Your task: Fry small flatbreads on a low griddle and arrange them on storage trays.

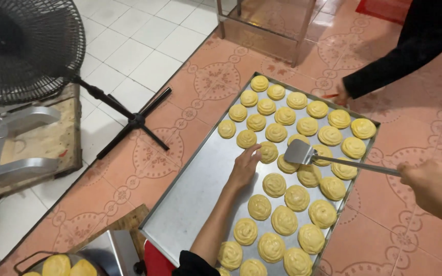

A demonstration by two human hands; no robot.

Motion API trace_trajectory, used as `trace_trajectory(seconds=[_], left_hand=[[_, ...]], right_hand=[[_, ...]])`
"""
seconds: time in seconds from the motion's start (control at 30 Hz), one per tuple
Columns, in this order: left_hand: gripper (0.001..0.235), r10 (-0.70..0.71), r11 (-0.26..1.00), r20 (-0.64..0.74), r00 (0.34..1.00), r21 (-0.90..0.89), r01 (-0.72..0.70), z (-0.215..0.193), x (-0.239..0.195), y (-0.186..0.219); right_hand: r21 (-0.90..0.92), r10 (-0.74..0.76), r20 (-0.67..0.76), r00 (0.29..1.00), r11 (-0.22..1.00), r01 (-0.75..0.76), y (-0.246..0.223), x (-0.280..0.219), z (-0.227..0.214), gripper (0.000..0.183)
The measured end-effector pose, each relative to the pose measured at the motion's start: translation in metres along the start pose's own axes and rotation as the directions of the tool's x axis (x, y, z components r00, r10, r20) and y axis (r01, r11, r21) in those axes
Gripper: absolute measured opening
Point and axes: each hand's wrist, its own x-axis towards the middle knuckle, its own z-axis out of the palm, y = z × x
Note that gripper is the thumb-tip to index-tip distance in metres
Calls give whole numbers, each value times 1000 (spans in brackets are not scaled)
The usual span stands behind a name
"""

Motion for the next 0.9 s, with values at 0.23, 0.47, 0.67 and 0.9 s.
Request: trace_trajectory(seconds=[0.23, 0.47, 0.67, 0.9], left_hand=[[66, -108, 994, -67, 992, -42, 106, 40, 7, -15], [67, 7, 997, -77, 997, 73, -2, 64, 12, -43], [78, -386, 788, -180, 905, -574, 222, 60, 15, -24], [72, -414, 710, -217, 884, -684, 165, 50, 12, -10]], right_hand=[[-167, 13, 149, 989, 986, 12, -10, -8, -82, 40], [-99, -105, 234, 967, 986, 131, -22, -15, -39, 33], [49, -9, 48, 999, 999, 7, -20, -40, -8, 29], [-72, -123, 393, 912, 984, 163, -26, -20, -70, 32]])
